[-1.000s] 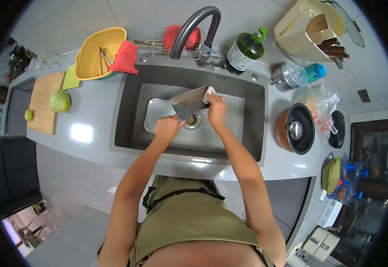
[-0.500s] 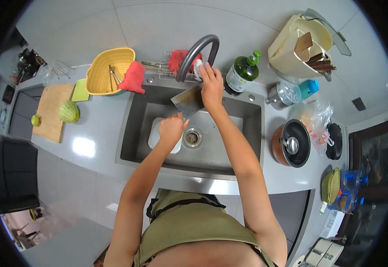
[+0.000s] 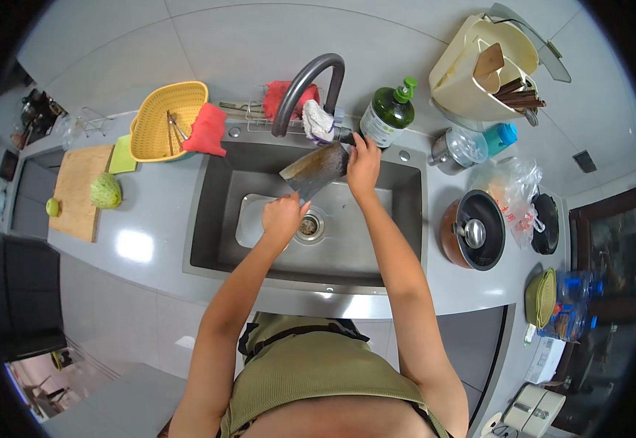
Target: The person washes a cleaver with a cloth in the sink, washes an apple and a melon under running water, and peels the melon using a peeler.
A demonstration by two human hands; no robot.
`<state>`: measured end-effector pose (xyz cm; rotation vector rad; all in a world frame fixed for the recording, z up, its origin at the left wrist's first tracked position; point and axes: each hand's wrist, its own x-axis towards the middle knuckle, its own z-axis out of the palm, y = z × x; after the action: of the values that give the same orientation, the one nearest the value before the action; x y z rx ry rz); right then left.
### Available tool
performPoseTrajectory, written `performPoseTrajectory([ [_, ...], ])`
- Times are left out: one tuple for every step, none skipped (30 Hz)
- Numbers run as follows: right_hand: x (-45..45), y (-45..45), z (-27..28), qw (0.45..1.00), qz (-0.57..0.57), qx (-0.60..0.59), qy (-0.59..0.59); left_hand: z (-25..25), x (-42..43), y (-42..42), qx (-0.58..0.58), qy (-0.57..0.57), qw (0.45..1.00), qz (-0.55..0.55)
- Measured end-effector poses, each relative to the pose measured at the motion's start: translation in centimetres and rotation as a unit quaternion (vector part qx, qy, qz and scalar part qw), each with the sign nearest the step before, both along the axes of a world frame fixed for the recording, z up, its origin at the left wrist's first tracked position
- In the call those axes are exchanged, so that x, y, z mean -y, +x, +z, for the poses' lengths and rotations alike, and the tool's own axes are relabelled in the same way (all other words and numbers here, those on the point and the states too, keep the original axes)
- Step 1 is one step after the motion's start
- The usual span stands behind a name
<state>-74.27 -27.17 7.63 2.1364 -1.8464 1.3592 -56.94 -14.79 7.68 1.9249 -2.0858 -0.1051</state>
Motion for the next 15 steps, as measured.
performPoseTrajectory([
  [0.3, -0.3, -0.5, 1.0, 0.006, -0.001, -0.006, -0.2, -0.1, -0.2, -0.004, 0.004, 1.0, -0.001],
  [0.7, -0.6, -0.9, 1.0, 0.013, -0.002, -0.013, -0.5, -0.1, -0.3, -0.008, 0.007, 1.0, -0.002],
  [0.8, -0.7, -0.9, 1.0, 0.02, -0.002, -0.021, -0.6, 0.0, -0.4, -0.012, 0.009, 1.0, -0.003],
  [0.6, -0.3, 0.2, 0.999, 0.028, -0.025, -0.035, -0.5, 0.1, -0.5, -0.009, 0.013, 1.0, 0.002],
  [0.5, 0.2, 1.2, 0.997, 0.038, -0.048, -0.048, -0.3, 0.2, -0.6, -0.006, 0.018, 1.0, 0.007],
  [0.4, 0.8, 1.8, 0.995, 0.048, -0.071, -0.061, -0.3, 0.3, -0.7, -0.003, 0.023, 1.0, 0.012],
  [0.4, 1.2, 1.6, 0.994, 0.059, -0.078, -0.038, -0.4, 0.3, -0.7, -0.005, 0.024, 1.0, 0.012],
  [0.4, 1.8, 1.5, 0.994, 0.071, -0.085, -0.016, -0.5, 0.3, -0.6, -0.007, 0.025, 1.0, 0.012],
  [0.6, 2.2, 1.3, 0.992, 0.083, -0.092, 0.005, -0.5, 0.4, -0.5, -0.008, 0.025, 1.0, 0.013],
  [0.9, 2.4, 1.1, 0.991, 0.08, -0.11, -0.003, -0.6, 0.4, -0.3, -0.006, 0.021, 1.0, 0.018],
  [0.9, 2.5, 0.9, 0.99, 0.08, -0.12, -0.009, -0.7, 0.3, -0.2, -0.005, 0.018, 1.0, 0.023],
  [0.8, 2.6, 0.9, 0.988, 0.078, -0.131, -0.015, -0.8, 0.1, -0.1, -0.004, 0.016, 1.0, 0.027],
  [0.7, 2.6, 1.0, 0.987, 0.076, -0.142, -0.023, -1.0, 0.1, 0.0, 0.0, 0.012, 1.0, 0.026],
  [0.6, 2.6, 1.1, 0.984, 0.074, -0.159, -0.006, -1.1, 0.1, 0.1, 0.004, 0.008, 1.0, 0.025],
  [0.5, 2.7, 1.3, 0.982, 0.072, -0.175, 0.011, -1.2, 0.0, 0.2, 0.008, 0.004, 1.0, 0.024],
])
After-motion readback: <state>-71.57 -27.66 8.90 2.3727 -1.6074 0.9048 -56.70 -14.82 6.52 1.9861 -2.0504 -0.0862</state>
